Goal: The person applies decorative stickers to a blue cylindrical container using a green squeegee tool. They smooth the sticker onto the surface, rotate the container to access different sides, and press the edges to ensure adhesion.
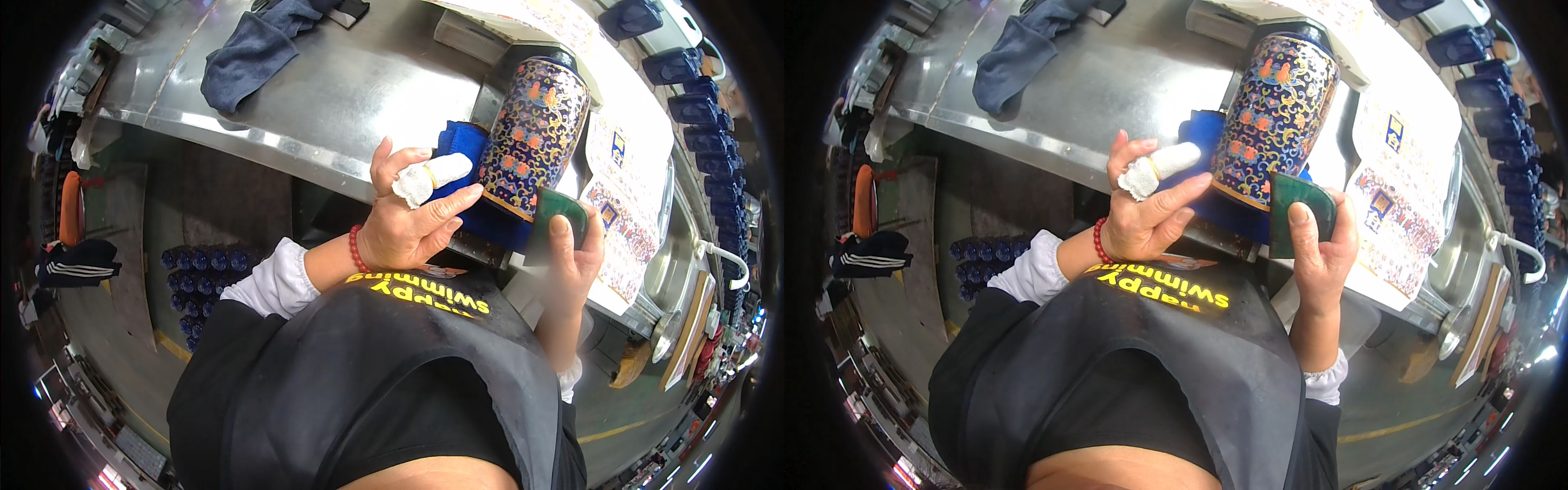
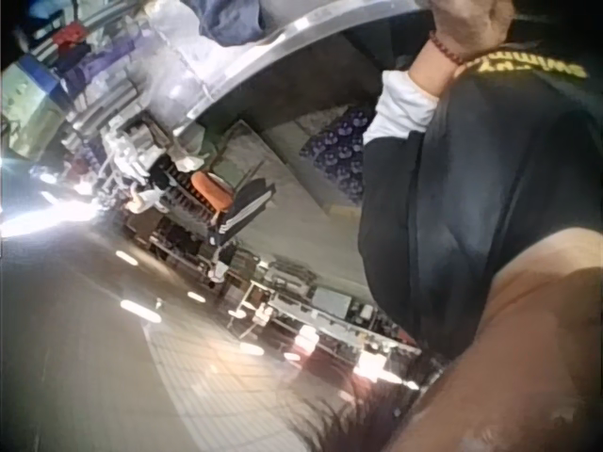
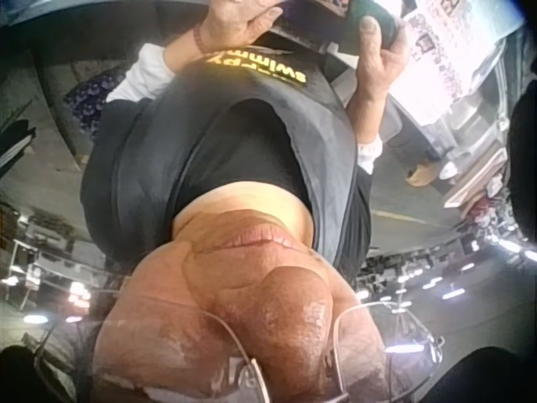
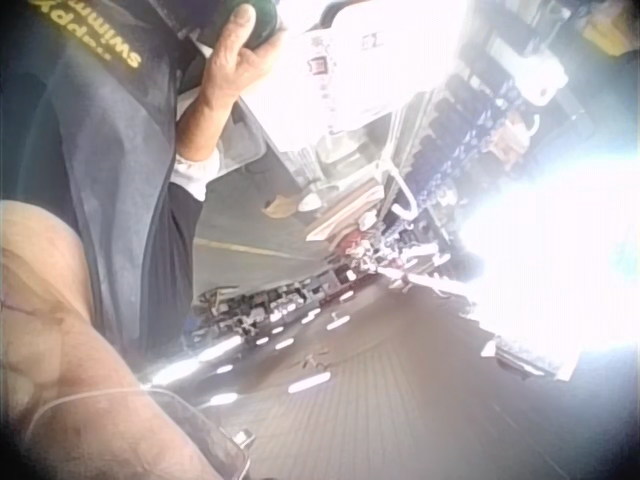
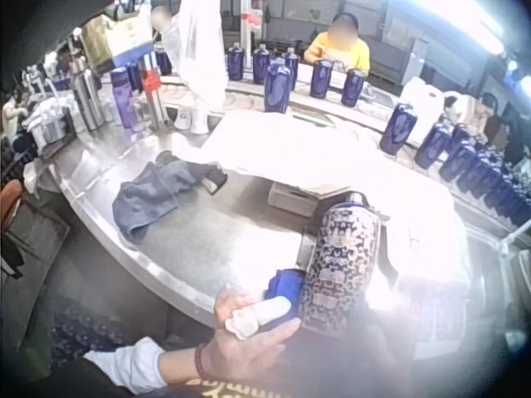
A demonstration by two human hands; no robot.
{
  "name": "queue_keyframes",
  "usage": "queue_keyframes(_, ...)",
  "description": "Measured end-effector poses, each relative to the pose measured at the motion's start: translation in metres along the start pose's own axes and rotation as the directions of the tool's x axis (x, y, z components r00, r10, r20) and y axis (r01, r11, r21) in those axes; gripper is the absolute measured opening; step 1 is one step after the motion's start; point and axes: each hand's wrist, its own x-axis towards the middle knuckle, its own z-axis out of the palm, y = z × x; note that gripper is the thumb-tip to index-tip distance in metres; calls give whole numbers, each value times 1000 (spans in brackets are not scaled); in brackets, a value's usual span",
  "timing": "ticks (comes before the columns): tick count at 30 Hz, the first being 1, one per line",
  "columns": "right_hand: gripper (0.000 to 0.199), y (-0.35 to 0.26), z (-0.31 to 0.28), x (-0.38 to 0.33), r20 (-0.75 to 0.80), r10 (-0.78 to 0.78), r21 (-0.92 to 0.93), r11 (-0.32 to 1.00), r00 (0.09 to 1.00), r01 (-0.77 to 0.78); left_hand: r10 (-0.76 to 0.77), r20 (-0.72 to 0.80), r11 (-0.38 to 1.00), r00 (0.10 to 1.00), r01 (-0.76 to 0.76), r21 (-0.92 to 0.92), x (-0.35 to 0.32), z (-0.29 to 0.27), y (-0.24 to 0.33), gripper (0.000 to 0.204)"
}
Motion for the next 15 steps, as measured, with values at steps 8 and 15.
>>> queue_keyframes(8, 23, -6, 2, 1, 3, 14, 27, 1000, 1000, -14, 81, -22, 993, 997, -79, 84, 3, 0, 3, 33)
queue_keyframes(15, 25, -5, 1, 0, 12, 3, 16, 1000, 1000, -3, 128, -22, 985, 992, -124, 123, 6, -1, 5, 35)
